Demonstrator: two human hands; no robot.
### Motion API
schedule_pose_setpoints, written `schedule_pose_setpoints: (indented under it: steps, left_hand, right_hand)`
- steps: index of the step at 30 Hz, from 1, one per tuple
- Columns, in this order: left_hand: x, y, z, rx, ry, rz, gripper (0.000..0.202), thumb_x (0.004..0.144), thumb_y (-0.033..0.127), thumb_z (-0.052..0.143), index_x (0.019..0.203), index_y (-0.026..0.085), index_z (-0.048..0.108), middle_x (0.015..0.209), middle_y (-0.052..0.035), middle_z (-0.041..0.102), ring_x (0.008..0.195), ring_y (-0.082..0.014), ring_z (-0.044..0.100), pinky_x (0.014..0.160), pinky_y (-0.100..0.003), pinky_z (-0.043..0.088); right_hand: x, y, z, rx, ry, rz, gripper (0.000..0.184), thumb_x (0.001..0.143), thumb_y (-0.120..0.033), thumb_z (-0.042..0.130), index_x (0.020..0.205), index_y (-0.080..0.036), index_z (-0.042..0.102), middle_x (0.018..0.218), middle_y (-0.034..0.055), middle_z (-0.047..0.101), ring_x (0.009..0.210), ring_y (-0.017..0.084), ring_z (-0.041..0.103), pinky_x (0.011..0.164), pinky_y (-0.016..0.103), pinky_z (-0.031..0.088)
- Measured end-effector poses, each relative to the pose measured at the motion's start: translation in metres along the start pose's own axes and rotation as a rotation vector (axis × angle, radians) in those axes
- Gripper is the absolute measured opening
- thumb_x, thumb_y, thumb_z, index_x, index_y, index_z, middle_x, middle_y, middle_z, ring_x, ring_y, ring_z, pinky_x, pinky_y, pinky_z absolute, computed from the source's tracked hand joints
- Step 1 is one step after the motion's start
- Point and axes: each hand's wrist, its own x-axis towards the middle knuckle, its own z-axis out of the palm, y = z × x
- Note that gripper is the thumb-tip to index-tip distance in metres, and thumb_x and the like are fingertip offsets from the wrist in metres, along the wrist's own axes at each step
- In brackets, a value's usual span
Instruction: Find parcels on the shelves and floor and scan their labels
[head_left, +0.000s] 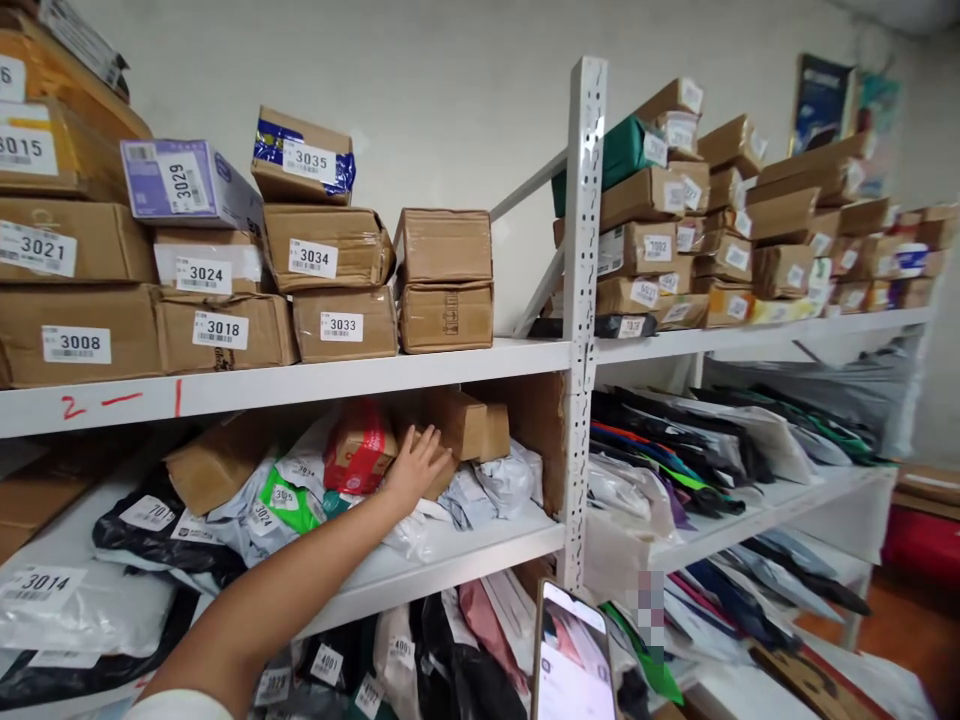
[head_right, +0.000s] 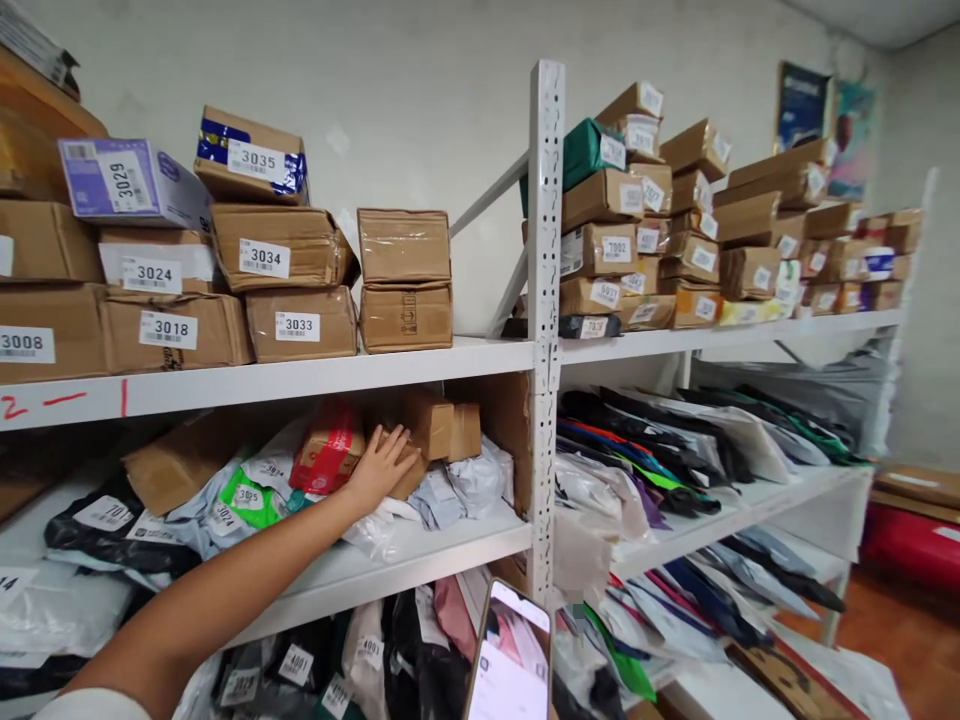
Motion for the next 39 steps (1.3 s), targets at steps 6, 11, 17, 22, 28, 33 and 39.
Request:
schedule_pose_setpoints:
  steps: [6, 11, 17, 22, 28, 33, 39]
  left_hand:
    - [0.014, -0.006, -0.008, 0.036, -0.021, 0.012, 0.049, 0.098, 0.019, 0.039, 0.146, 0.021, 0.045, 0.143, -0.0161, 0.050, 0.135, -0.0301, 0.043, 0.115, -0.067, 0.020]
    - [0.016, -0.025, -0.042, 0.078, -0.052, 0.025, 0.087, 0.069, 0.020, 0.076, 0.148, 0.019, 0.040, 0.145, -0.0190, 0.046, 0.136, -0.0344, 0.039, 0.116, -0.066, 0.014]
    - [-0.016, -0.020, -0.046, 0.087, -0.022, 0.111, 0.098, 0.067, 0.032, 0.078, 0.152, 0.013, 0.032, 0.152, -0.0242, 0.036, 0.142, -0.0392, 0.030, 0.118, -0.062, 0.008]
    - [-0.052, -0.015, -0.026, -0.003, 0.010, 0.066, 0.091, 0.074, 0.022, 0.067, 0.155, 0.020, 0.025, 0.155, -0.0222, 0.032, 0.145, -0.0374, 0.028, 0.116, -0.068, 0.006]
    - [-0.073, -0.013, -0.013, -0.023, 0.159, 0.020, 0.079, 0.081, 0.015, 0.056, 0.154, 0.027, 0.029, 0.154, -0.0193, 0.037, 0.143, -0.0333, 0.032, 0.114, -0.070, 0.008]
    - [-0.100, -0.003, -0.015, 0.017, 0.437, -0.048, 0.080, 0.070, 0.008, 0.058, 0.147, 0.028, 0.044, 0.140, -0.0142, 0.054, 0.134, -0.0281, 0.045, 0.120, -0.058, -0.004]
    - [-0.144, 0.026, -0.017, -0.051, 0.669, -0.043, 0.059, 0.078, 0.013, 0.058, 0.132, 0.037, 0.059, 0.122, -0.0087, 0.062, 0.123, -0.0223, 0.049, 0.124, -0.053, 0.007]
  right_hand:
    - [0.024, -0.004, 0.013, 0.009, -0.064, -0.043, 0.105, 0.055, -0.045, 0.070, 0.141, -0.069, 0.013, 0.124, -0.0158, 0.068, 0.110, 0.049, 0.063, 0.062, 0.067, 0.060]
    - [0.018, -0.004, 0.002, -0.001, -0.069, -0.050, 0.101, 0.057, -0.047, 0.070, 0.140, -0.069, 0.019, 0.125, -0.0138, 0.068, 0.108, 0.048, 0.065, 0.060, 0.065, 0.060]
    - [0.003, 0.031, -0.018, 0.085, -0.018, -0.013, 0.115, 0.050, -0.050, 0.082, 0.151, -0.040, 0.027, 0.112, 0.0103, 0.074, 0.084, 0.046, 0.072, 0.048, 0.051, 0.058]
    - [0.042, 0.027, 0.010, 0.273, -0.079, -0.015, 0.107, 0.069, -0.040, 0.076, 0.153, -0.025, 0.013, 0.095, 0.0105, 0.075, 0.066, 0.030, 0.071, 0.035, 0.028, 0.047]
    - [0.106, -0.025, 0.052, 0.142, -0.180, -0.066, 0.084, 0.067, -0.023, 0.075, 0.141, -0.025, 0.033, 0.098, 0.0054, 0.071, 0.063, 0.024, 0.070, 0.036, 0.029, 0.054]
    - [0.123, -0.034, 0.060, 0.157, -0.206, -0.057, 0.072, 0.070, -0.023, 0.071, 0.134, -0.024, 0.038, 0.086, 0.0016, 0.072, 0.055, 0.021, 0.068, 0.032, 0.026, 0.053]
    - [0.156, -0.059, 0.058, 0.213, -0.258, 0.059, 0.056, 0.073, -0.022, 0.068, 0.125, -0.019, 0.048, 0.077, 0.0034, 0.075, 0.049, 0.020, 0.067, 0.031, 0.025, 0.054]
